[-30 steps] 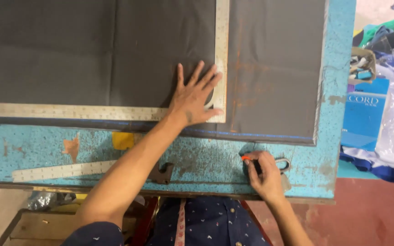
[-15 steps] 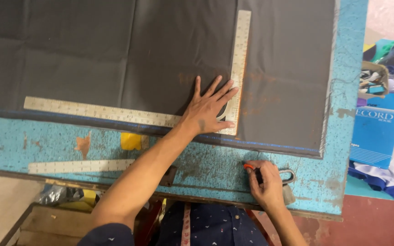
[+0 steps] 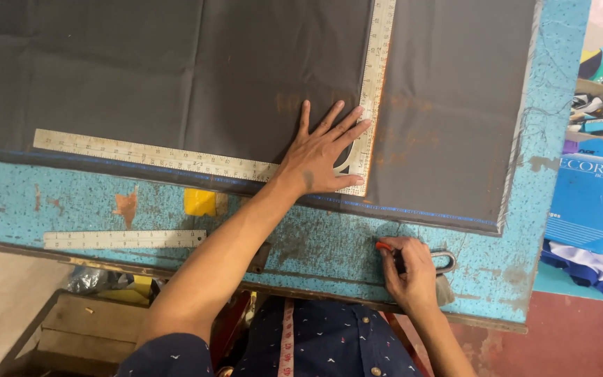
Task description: The person measures and marks a large piece of dark fabric laid out on a blue table. They use a metal L-square ruler and a smaller straight ruler to draw straight lines with an orange marker, repeatedly repositioning the tools to create a grid pattern.
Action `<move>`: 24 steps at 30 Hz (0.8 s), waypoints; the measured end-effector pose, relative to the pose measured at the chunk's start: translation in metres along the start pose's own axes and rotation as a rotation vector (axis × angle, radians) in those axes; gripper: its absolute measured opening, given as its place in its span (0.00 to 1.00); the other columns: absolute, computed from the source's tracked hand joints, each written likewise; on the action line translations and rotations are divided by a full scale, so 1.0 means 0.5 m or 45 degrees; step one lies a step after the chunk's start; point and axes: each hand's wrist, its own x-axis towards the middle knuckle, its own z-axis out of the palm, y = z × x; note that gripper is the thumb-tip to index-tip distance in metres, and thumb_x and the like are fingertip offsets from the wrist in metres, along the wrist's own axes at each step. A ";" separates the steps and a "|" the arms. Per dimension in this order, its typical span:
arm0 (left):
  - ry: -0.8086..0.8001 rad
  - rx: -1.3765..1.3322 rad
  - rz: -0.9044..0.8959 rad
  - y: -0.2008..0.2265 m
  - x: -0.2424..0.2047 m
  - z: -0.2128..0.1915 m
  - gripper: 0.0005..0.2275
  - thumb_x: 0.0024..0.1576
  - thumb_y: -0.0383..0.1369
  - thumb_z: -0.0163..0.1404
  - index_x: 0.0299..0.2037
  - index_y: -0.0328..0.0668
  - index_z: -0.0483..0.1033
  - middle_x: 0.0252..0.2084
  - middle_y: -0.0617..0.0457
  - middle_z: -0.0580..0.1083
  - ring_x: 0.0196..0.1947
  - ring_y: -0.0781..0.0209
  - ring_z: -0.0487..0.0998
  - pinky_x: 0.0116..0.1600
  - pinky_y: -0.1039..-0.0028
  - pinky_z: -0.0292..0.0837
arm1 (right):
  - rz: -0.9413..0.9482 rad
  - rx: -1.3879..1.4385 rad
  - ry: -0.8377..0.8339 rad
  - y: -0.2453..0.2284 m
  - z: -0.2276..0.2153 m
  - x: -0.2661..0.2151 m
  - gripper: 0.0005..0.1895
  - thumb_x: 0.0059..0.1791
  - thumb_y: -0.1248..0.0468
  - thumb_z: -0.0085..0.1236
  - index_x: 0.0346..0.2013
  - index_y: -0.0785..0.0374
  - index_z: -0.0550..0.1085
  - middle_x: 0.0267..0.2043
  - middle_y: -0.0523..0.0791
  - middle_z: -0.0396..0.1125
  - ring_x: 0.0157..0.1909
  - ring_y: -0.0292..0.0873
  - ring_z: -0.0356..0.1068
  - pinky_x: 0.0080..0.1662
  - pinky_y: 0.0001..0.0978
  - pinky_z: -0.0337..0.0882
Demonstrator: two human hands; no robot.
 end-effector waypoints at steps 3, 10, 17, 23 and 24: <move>0.010 0.009 0.010 0.001 -0.002 0.001 0.46 0.56 0.63 0.54 0.78 0.58 0.40 0.81 0.59 0.39 0.80 0.51 0.33 0.72 0.32 0.17 | 0.010 -0.004 0.009 -0.004 -0.002 0.000 0.06 0.53 0.66 0.54 0.45 0.57 0.76 0.38 0.40 0.71 0.38 0.42 0.70 0.47 0.37 0.65; 0.041 0.026 0.028 0.000 -0.003 0.000 0.46 0.54 0.63 0.56 0.77 0.57 0.45 0.80 0.57 0.42 0.79 0.51 0.34 0.72 0.31 0.19 | -0.006 0.027 0.025 -0.015 -0.009 0.007 0.05 0.53 0.67 0.54 0.43 0.58 0.77 0.36 0.39 0.71 0.36 0.41 0.69 0.45 0.35 0.64; 0.039 0.076 -0.002 0.004 -0.003 0.004 0.47 0.52 0.65 0.57 0.77 0.58 0.46 0.80 0.57 0.43 0.79 0.50 0.36 0.72 0.30 0.23 | -0.022 0.022 0.040 -0.005 -0.003 0.003 0.06 0.51 0.67 0.57 0.42 0.58 0.77 0.38 0.40 0.73 0.37 0.43 0.71 0.47 0.37 0.67; 0.710 -0.228 0.354 0.088 -0.033 0.029 0.24 0.59 0.52 0.51 0.53 0.40 0.74 0.60 0.41 0.73 0.69 0.42 0.67 0.73 0.31 0.48 | 0.022 -0.020 0.033 -0.009 -0.003 0.005 0.05 0.51 0.65 0.58 0.42 0.57 0.77 0.40 0.40 0.74 0.41 0.44 0.71 0.49 0.37 0.67; 0.714 -0.219 0.478 0.110 -0.041 0.028 0.16 0.61 0.48 0.48 0.40 0.42 0.72 0.42 0.47 0.70 0.48 0.50 0.67 0.57 0.49 0.57 | 0.007 -0.011 0.032 -0.010 -0.003 0.007 0.05 0.52 0.65 0.57 0.42 0.57 0.77 0.40 0.41 0.74 0.40 0.43 0.71 0.48 0.36 0.66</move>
